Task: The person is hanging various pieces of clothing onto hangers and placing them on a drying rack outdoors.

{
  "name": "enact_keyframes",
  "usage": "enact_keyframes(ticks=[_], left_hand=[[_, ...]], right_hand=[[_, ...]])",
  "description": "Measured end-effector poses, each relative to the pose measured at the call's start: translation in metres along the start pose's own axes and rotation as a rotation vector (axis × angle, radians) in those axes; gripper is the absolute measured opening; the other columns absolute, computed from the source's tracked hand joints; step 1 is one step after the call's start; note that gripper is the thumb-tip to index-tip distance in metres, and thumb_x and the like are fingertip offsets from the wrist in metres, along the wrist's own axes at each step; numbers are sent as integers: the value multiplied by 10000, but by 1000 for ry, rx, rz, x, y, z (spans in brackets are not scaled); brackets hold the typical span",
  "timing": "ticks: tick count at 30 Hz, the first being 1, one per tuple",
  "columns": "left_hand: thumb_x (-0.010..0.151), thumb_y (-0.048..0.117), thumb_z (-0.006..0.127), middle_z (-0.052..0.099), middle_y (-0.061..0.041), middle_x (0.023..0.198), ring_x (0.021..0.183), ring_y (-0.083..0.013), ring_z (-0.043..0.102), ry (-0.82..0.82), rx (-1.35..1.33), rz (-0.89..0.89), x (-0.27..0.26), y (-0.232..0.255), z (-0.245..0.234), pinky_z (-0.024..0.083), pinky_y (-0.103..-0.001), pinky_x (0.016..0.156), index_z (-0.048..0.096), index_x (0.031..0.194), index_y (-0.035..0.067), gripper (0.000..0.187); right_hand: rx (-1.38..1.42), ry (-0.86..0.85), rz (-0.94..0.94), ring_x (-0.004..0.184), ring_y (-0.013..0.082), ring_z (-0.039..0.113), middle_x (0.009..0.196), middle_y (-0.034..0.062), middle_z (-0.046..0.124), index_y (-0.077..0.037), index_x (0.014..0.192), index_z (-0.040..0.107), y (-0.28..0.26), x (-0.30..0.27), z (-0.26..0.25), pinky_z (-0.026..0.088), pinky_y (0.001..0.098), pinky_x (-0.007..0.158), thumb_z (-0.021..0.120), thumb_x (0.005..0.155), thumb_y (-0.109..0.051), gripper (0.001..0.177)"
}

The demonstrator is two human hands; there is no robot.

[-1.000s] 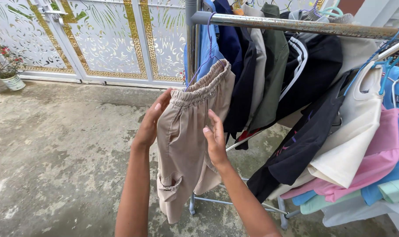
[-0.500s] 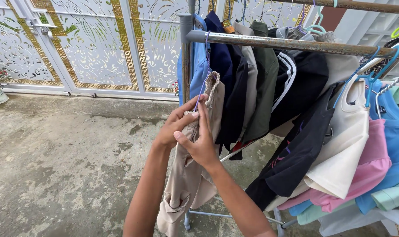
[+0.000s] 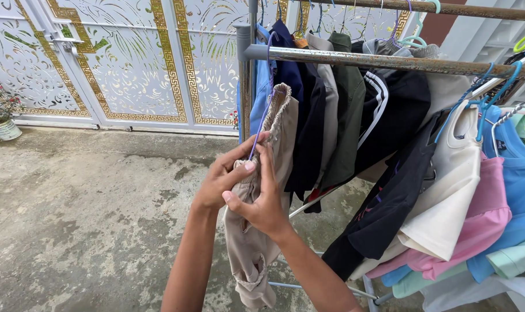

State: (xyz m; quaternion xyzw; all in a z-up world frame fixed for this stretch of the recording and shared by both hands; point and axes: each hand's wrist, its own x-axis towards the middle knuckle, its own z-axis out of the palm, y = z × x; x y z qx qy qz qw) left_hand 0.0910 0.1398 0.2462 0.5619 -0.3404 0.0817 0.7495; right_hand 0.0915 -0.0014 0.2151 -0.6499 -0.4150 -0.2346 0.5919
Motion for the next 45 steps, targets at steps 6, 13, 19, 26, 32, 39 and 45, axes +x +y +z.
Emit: enact_keyframes(ticks=[6, 13, 19, 26, 32, 39, 45], left_hand=[[960, 128, 635, 514, -115, 1572, 1463, -201, 456, 151, 8, -23, -66, -23, 14, 315, -346, 1240, 461, 1543, -52, 634], [986, 156, 619, 580, -109, 1497, 1378, -178, 511, 431, 93, -43, -160, -87, 56, 365, -333, 1184, 552, 1473, -64, 539], [1010, 203, 579, 659, -55, 1358, 1213, -114, 589, 778, 4, -131, -217, -117, 146, 444, -274, 1074, 589, 1415, -29, 467], [1021, 74, 558, 613, 9, 1043, 905, -51, 539, 1042, 69, -85, -230, -126, 228, 463, -206, 808, 578, 1431, -11, 419], [1025, 66, 553, 628, 12, 1093, 901, -41, 533, 1143, 178, -106, -242, -114, 247, 469, -206, 783, 555, 1376, -15, 360], [1045, 129, 566, 620, -29, 1375, 878, -30, 492, 1227, 302, -58, -256, -114, 224, 460, -191, 782, 574, 1203, 21, 191], [1094, 255, 470, 600, -118, 1470, 929, -66, 531, 1302, 174, 22, -265, -108, 166, 471, -239, 826, 586, 1119, 25, 259]], right_hand=[[160, -51, 131, 1534, 369, 335, 1637, 295, 292, 53, 1485, 328, 1, -52, 17, 307, 440, 1247, 797, 835, -307, 879], [351, -202, 301, 1280, 268, 518, 1338, 151, 516, 5, 1212, 516, 16, -144, 26, 428, 396, 1142, 709, 952, -255, 415], [490, -405, 449, 1062, 148, 499, 1111, 60, 488, -28, 1153, 514, 6, -215, -13, 436, 311, 966, 605, 993, -235, 277], [838, -545, 787, 893, 66, 444, 972, -27, 493, -53, 1075, 543, 9, -265, -47, 421, 242, 801, 562, 1058, -203, 152], [954, -597, 788, 915, 65, 526, 997, -13, 560, -63, 1076, 566, -16, -266, -49, 472, 243, 815, 691, 955, -150, 194], [926, -615, 767, 983, 69, 576, 1069, -5, 617, -51, 1252, 597, -29, -250, -26, 488, 230, 858, 699, 934, -210, 369], [947, -616, 744, 1032, 114, 580, 1138, 57, 641, -23, 1232, 627, 18, -263, 41, 487, 264, 904, 640, 1015, -191, 274]])
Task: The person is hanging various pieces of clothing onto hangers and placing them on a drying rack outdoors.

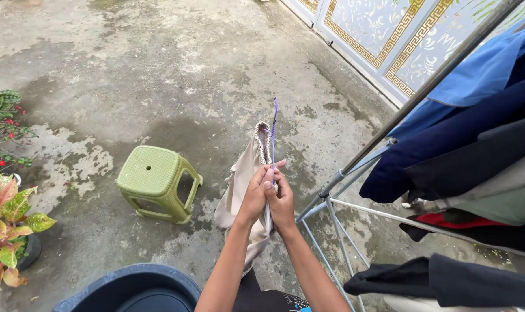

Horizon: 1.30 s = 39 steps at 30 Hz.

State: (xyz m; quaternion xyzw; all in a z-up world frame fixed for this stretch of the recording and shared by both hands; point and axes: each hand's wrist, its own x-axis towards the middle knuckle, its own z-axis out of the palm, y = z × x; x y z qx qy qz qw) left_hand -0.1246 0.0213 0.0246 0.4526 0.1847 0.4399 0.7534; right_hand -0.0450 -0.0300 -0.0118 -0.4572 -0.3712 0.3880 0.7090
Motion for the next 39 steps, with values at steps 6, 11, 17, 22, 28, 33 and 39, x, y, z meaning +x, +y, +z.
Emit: enact_keyframes(ticks=[6, 11, 17, 22, 28, 33, 39], left_hand=[[1087, 331, 404, 594, -219, 1443, 1070, -190, 612, -39, -160, 41, 92, 6, -42, 493, -341, 990, 630, 1083, 2, 399], [1052, 304, 456, 593, -189, 1454, 1159, -187, 600, -71, -73, 64, 174, 31, -71, 459, -333, 1055, 616, 1130, -16, 366], [967, 208, 486, 556, -149, 1481, 1278, -213, 551, -179, 51, 52, 274, 41, -86, 403, -346, 1114, 647, 1232, -54, 406], [901, 135, 529, 513, -135, 1495, 1379, -221, 483, -349, 212, 32, 353, 30, -66, 335, -343, 1171, 648, 1222, -42, 386], [908, 120, 531, 567, -134, 1443, 1336, -222, 520, -411, 65, -42, 467, -34, -38, 356, -342, 1151, 657, 1183, -42, 343], [950, 118, 541, 637, -115, 1334, 1129, -157, 584, -389, -75, -187, 575, -103, -5, 434, -297, 1007, 658, 1095, -42, 246], [983, 130, 542, 639, -115, 1152, 991, -162, 556, -460, -132, -302, 686, -150, 54, 438, -303, 927, 685, 1143, -12, 257]], right_hand=[[-152, -53, -165, 1291, 170, 517, 1401, 92, 544, -5, 1076, 625, -8, 88, 30, 409, 317, 1088, 604, 969, -54, 120], [-194, 0, -256, 1274, 188, 528, 1349, 113, 562, 3, 1113, 623, 20, 178, 50, 400, 316, 1099, 602, 970, -23, 146], [-230, 153, -383, 1239, 171, 534, 1293, 93, 553, 16, 1130, 627, 36, 269, 49, 415, 301, 1069, 614, 976, -14, 157], [-192, 297, -392, 1102, 147, 569, 1204, 69, 569, 15, 1166, 648, 43, 335, 9, 458, 270, 940, 619, 1005, -23, 168], [-161, 399, -407, 1096, 114, 576, 1209, 42, 579, 4, 1142, 639, 47, 426, -51, 467, 245, 936, 611, 980, -16, 165], [-158, 496, -405, 1045, 109, 578, 1149, 43, 585, 19, 1091, 646, 69, 510, -130, 474, 244, 926, 609, 984, 17, 113], [-158, 596, -366, 973, 92, 554, 1067, 29, 580, 8, 1074, 646, 49, 602, -208, 471, 243, 849, 600, 994, 16, 93]])
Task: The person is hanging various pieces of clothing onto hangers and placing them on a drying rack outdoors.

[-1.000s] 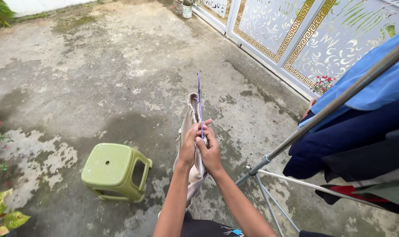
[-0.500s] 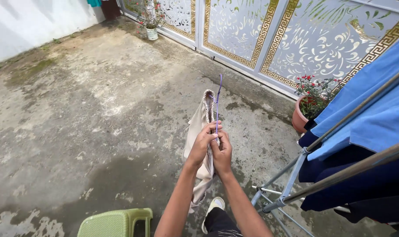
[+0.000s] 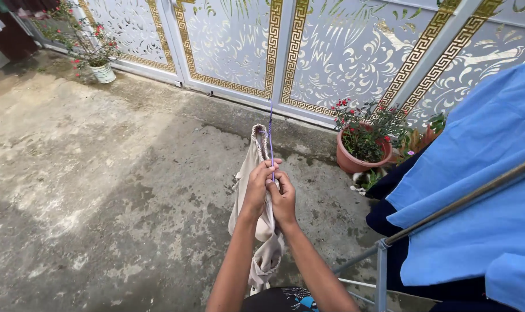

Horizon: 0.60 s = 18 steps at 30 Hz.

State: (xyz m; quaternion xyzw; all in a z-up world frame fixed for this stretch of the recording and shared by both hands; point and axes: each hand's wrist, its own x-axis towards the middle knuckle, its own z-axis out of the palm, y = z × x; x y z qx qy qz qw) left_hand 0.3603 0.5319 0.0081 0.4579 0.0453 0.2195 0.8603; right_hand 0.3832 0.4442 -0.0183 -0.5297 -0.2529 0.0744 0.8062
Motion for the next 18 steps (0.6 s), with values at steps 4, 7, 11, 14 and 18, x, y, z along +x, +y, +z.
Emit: enact_keyframes(ticks=[4, 7, 11, 14, 18], left_hand=[[942, 150, 518, 674, -86, 1228, 1071, -144, 605, -67, 2, -20, 59, -4, 2, 444, -287, 988, 661, 1045, -9, 238], [957, 150, 526, 676, -107, 1233, 1067, -158, 598, -112, 9, -59, 104, -25, 1, 430, -306, 986, 657, 1032, -11, 220], [951, 153, 508, 689, -105, 1206, 1101, -167, 604, -230, -8, -149, 168, -56, -4, 424, -300, 1031, 682, 1064, -27, 275], [949, 163, 499, 702, -106, 1192, 1129, -168, 612, -333, 16, -199, 221, -75, 3, 416, -290, 1050, 697, 1091, -42, 319], [964, 160, 503, 682, -109, 1166, 1112, -172, 595, -457, 27, -300, 297, -83, 23, 419, -297, 1046, 700, 1159, -37, 340]], right_hand=[[-69, 44, -42, 1005, 74, 580, 1090, 10, 593, 3, 1021, 647, -2, 52, -5, 490, 232, 890, 591, 979, 5, 70], [-150, 105, -26, 966, 69, 570, 1086, 4, 598, 4, 995, 648, 18, 89, -24, 470, 232, 848, 591, 982, -4, 59], [-122, 250, -69, 932, 66, 558, 1022, 3, 621, 11, 946, 644, 58, 140, -56, 464, 227, 853, 559, 1023, -54, 131], [-178, 372, -86, 896, 66, 545, 967, -4, 619, 8, 923, 638, 83, 183, -83, 454, 225, 824, 543, 1047, -84, 182], [-143, 536, -116, 844, 53, 519, 908, -21, 594, -19, 916, 630, 101, 251, -106, 431, 224, 765, 529, 1060, -97, 192]])
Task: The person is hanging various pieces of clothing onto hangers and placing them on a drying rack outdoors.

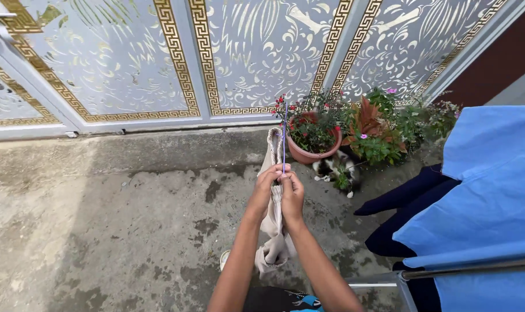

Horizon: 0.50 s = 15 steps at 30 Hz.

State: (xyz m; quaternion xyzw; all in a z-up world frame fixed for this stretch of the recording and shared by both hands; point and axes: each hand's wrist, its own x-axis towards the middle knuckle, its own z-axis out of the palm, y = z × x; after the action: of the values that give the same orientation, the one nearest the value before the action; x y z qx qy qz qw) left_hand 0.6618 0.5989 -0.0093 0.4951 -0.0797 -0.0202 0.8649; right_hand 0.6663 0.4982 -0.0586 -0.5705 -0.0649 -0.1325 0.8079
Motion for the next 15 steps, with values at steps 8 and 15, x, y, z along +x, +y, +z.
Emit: enact_keyframes(ticks=[8, 15], left_hand=[[953, 162, 504, 678, -79, 1206, 1134, -166, 597, -265, 13, -92, 118, 10, -8, 410, -288, 1047, 698, 1166, -49, 356], [942, 152, 511, 672, -95, 1224, 1140, -183, 599, -532, -94, -323, 197, -48, 57, 421, -307, 1037, 690, 1176, -59, 363]], right_hand=[[43, 305, -86, 835, 58, 509, 913, -20, 591, -20, 912, 625, 18, 90, 13, 423, 238, 747, 515, 1066, -93, 203], [-123, 642, -208, 886, 68, 558, 959, -4, 610, -12, 937, 620, -7, 141, -47, 458, 235, 814, 486, 1041, -86, 185]])
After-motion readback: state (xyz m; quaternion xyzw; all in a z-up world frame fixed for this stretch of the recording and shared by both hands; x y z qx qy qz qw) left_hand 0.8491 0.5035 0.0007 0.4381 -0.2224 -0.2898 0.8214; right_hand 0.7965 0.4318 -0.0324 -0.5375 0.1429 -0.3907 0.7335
